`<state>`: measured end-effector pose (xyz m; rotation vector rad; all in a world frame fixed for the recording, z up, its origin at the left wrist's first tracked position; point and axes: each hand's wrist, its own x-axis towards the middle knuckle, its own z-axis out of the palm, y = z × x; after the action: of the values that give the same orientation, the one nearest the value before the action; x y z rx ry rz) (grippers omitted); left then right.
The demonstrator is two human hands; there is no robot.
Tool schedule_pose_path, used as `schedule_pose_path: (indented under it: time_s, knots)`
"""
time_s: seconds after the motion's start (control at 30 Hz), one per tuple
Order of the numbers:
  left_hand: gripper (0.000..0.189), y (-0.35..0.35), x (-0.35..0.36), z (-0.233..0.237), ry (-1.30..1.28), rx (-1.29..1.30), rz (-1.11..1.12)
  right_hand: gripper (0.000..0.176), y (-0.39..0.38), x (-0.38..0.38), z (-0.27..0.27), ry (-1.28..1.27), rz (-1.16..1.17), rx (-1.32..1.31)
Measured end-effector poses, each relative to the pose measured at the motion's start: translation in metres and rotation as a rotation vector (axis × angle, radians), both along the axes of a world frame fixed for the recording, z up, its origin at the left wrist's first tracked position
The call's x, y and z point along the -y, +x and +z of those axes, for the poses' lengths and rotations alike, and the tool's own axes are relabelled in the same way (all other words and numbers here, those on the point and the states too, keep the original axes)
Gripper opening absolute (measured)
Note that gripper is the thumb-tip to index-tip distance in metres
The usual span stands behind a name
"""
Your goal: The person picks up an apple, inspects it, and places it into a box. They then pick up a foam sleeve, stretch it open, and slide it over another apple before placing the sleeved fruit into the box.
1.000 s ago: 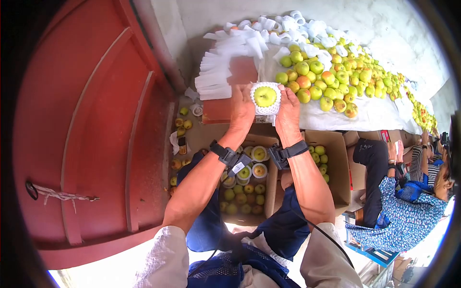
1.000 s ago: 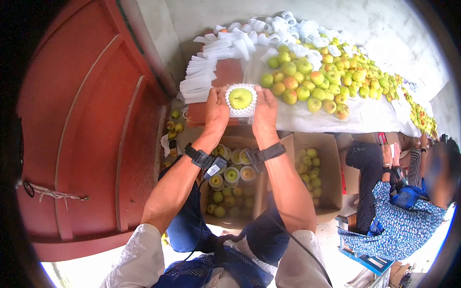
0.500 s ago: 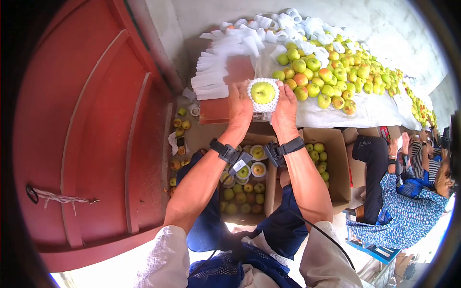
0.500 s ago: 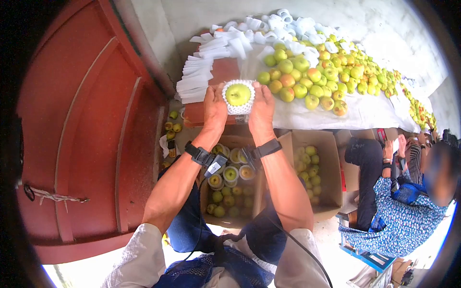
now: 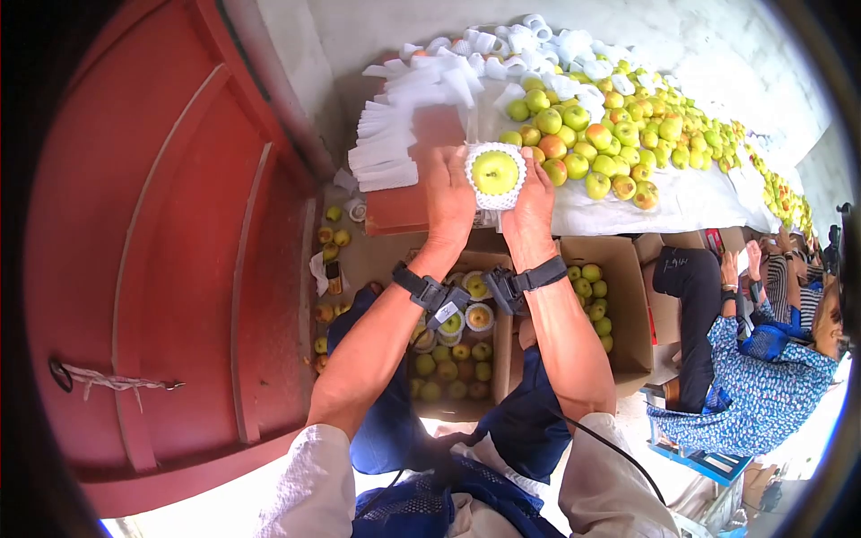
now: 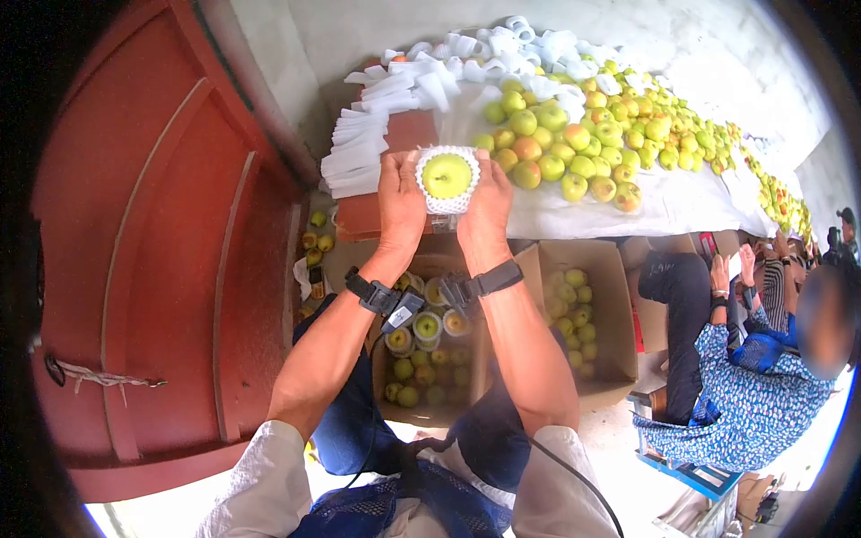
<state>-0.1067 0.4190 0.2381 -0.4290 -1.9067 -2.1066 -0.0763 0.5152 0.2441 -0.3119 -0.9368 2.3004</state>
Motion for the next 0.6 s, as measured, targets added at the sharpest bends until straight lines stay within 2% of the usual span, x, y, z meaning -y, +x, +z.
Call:
schedule_pose_path:
  time_s: [0.17,0.27,0.33,0.37,0.43,0.53,0.6]
  knots:
    - [0.026,-0.002,-0.006,0.0,0.049,-0.004,0.009,0.021,0.002,-0.002,0.009,-0.033,-0.009,-0.007]
    - [0.03,-0.007,-0.002,-0.001,0.101,0.095,-0.076,0.02,0.001,-0.006,0.011,0.017,-0.021,-0.029]
    - [0.033,-0.001,0.006,0.009,0.168,0.194,-0.252,0.02,0.002,-0.013,0.012,0.109,-0.06,-0.031]
    - [0.033,0.004,0.009,0.013,0.165,0.193,-0.259,0.02,0.003,-0.017,0.012,0.107,-0.068,-0.032]
    - [0.049,0.01,0.013,0.022,0.019,0.236,-0.458,0.02,0.005,-0.024,0.011,0.113,-0.011,-0.003]
    - [0.057,0.008,0.013,0.021,-0.028,0.173,-0.429,0.021,0.005,-0.027,0.01,0.136,-0.023,0.027]
    - [0.055,0.011,0.012,0.023,0.012,0.174,-0.434,0.021,0.006,-0.024,0.013,0.128,-0.042,0.01]
